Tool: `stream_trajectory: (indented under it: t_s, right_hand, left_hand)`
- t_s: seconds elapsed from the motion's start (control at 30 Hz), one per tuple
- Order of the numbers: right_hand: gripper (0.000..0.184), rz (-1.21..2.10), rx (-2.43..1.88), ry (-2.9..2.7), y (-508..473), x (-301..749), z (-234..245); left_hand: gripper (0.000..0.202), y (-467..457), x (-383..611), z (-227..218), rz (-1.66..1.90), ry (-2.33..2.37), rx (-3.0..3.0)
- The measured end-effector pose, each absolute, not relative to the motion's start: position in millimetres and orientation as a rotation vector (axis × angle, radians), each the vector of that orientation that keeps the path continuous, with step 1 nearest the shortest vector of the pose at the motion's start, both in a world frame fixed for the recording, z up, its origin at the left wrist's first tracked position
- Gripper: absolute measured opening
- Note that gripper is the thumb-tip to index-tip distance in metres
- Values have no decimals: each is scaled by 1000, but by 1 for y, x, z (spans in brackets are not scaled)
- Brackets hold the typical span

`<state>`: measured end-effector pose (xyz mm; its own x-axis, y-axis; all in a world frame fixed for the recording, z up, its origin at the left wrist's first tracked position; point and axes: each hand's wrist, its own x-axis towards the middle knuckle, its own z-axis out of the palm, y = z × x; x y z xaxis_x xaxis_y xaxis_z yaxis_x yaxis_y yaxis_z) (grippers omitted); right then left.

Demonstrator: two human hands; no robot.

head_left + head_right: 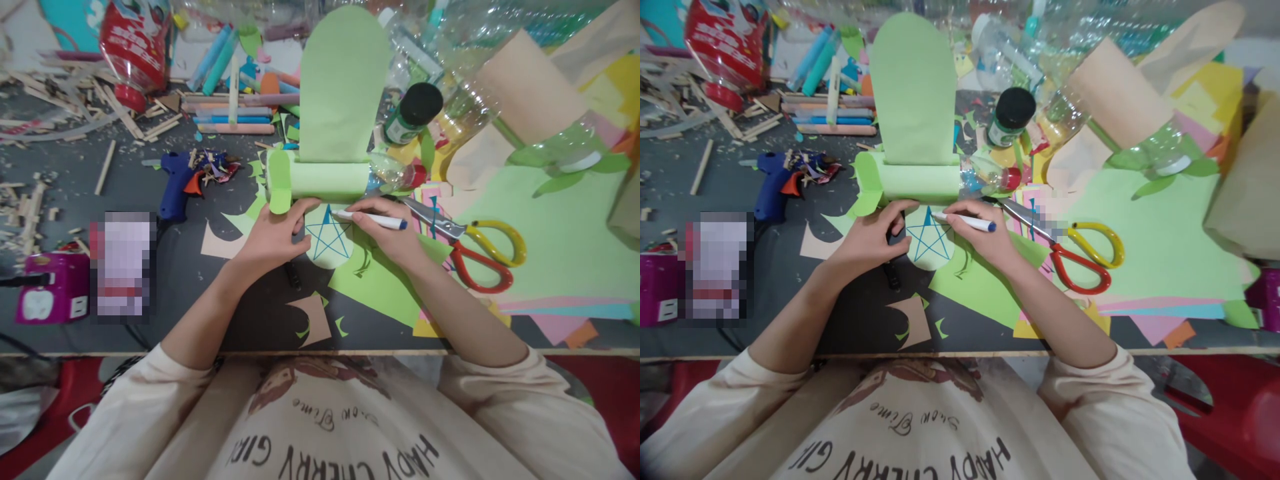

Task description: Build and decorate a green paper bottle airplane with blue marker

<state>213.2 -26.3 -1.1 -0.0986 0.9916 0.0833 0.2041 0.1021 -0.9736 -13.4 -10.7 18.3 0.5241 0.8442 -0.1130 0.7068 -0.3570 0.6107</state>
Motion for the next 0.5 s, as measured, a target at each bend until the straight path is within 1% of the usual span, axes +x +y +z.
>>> stream_trajectory:
  t_s: [0.33, 0.5]
  right_hand:
    - [10, 1129, -1225, -1534, -27, 215, -3]
    - [11, 1076, -1292, -1482, -27, 214, -3]
  left_hand:
    - [52, -11, -14, 17, 309, 1241, 2149]
    - [52, -11, -14, 17, 305, 1251, 2158]
